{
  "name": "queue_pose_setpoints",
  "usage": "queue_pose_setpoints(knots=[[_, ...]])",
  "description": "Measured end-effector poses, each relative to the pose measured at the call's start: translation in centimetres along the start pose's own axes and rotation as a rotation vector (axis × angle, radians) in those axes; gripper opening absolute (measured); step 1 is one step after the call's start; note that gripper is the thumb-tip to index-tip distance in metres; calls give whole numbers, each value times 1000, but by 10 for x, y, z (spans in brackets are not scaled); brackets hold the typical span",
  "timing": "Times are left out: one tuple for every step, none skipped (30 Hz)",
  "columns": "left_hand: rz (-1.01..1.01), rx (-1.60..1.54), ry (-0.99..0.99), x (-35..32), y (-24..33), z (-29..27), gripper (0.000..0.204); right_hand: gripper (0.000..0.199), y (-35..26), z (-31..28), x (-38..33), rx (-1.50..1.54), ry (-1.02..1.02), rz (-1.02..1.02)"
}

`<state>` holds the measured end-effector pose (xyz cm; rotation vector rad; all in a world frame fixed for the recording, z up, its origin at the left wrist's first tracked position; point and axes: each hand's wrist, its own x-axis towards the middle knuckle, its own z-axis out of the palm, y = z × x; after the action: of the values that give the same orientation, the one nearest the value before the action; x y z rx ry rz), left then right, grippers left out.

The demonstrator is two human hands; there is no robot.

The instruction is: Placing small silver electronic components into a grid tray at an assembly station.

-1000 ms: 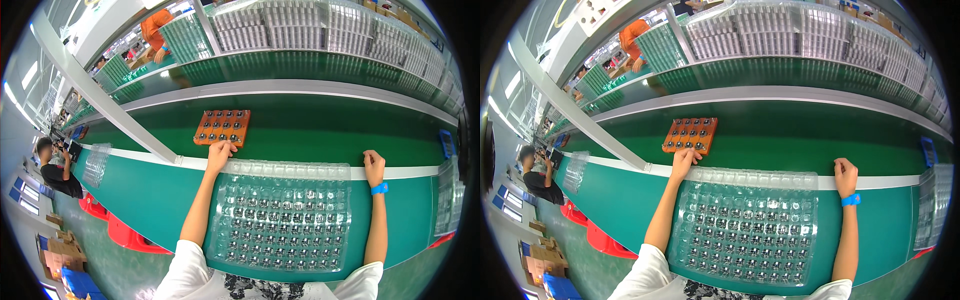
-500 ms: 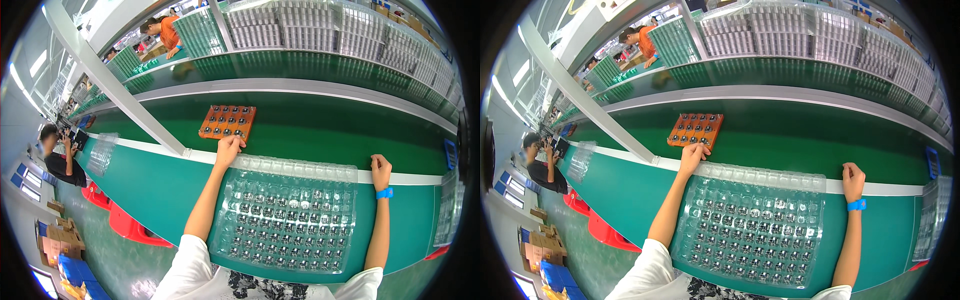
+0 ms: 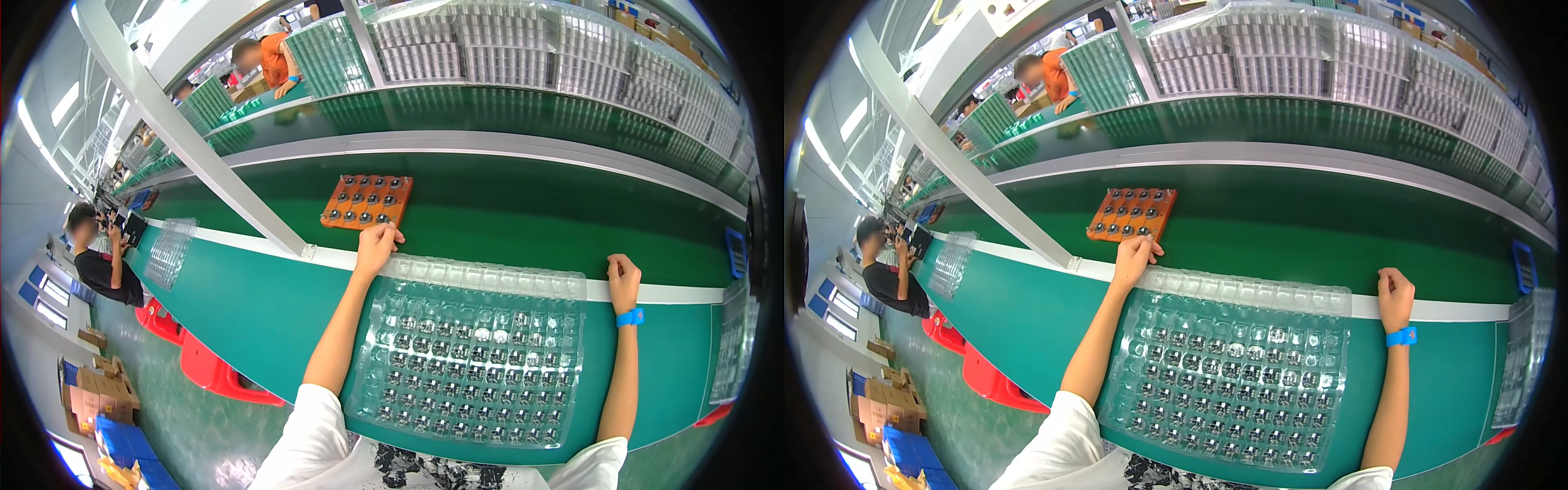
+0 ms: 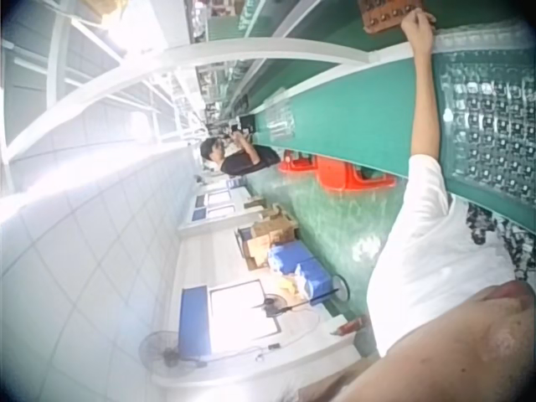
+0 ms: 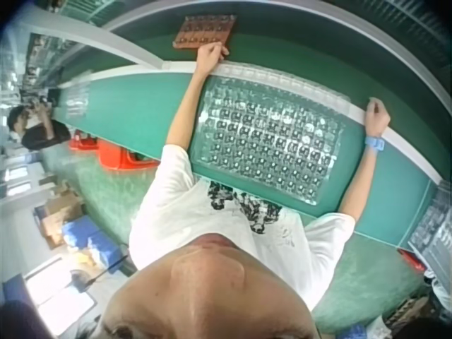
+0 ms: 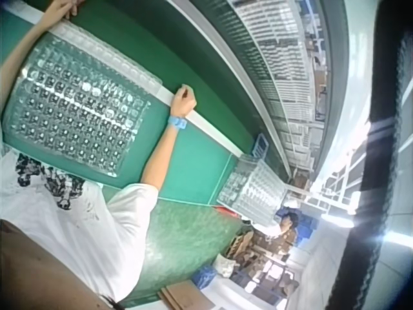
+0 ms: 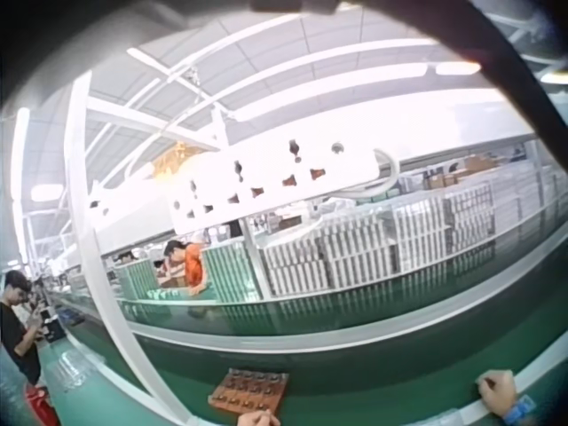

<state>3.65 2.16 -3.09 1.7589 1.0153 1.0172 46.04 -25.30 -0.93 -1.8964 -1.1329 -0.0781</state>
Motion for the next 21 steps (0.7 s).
queue_pose_setpoints(knots=[[-3,-8,-2,0,0,0,33,13,0,0,0,-1,5,0],[-2,-9,-3,0,-1,0,33,14,-1,1,0,-1,10,0],[2,-16,-1,-1,-1,0,33,14,0,1,0,-2,11,1],[7,-23,2,-1,-1,0,33,14,1,1,0,1,10,1],[9,-24,2,0,0,0,33,14,2,1,0,3,9,2],[12,-16,-3,0,0,0,33,14,2,1,0,3,10,1],[14,-8,-8,0,0,0,33,14,3,1,1,3,13,-2],[15,-9,-8,0,0,0,33,14,3,1,1,3,15,-5],[11,-10,-4,0,0,1,33,14,3,0,1,2,15,-6],[6,-10,0,-1,0,0,33,14,3,1,1,2,11,-8],[6,-10,1,-1,0,0,33,14,3,1,1,2,6,-11],[10,-16,-3,0,0,0,32,14,2,0,1,3,5,-11],[14,-22,-7,0,0,0,32,14,2,0,1,-7,8,-15],[14,-23,-7,0,0,0,32,14,1,0,1,-16,10,-18],[12,-33,-4,0,0,1,32,14,2,0,1,-16,10,-19],[9,-42,-1,0,-1,1,31,14,2,0,1,-6,5,-14],[9,-43,0,0,-1,1,31,14,2,0,1,3,0,-9],[15,-35,-1,0,-1,1,31,14,1,0,1,3,-1,-11],[22,-26,-3,0,-2,0,31,13,-2,-1,1,0,3,-4],[21,-26,-1,0,-2,0,31,13,-3,0,1,-4,8,3],[21,-27,1,0,-2,0,31,13,-3,1,1,-3,6,2]])
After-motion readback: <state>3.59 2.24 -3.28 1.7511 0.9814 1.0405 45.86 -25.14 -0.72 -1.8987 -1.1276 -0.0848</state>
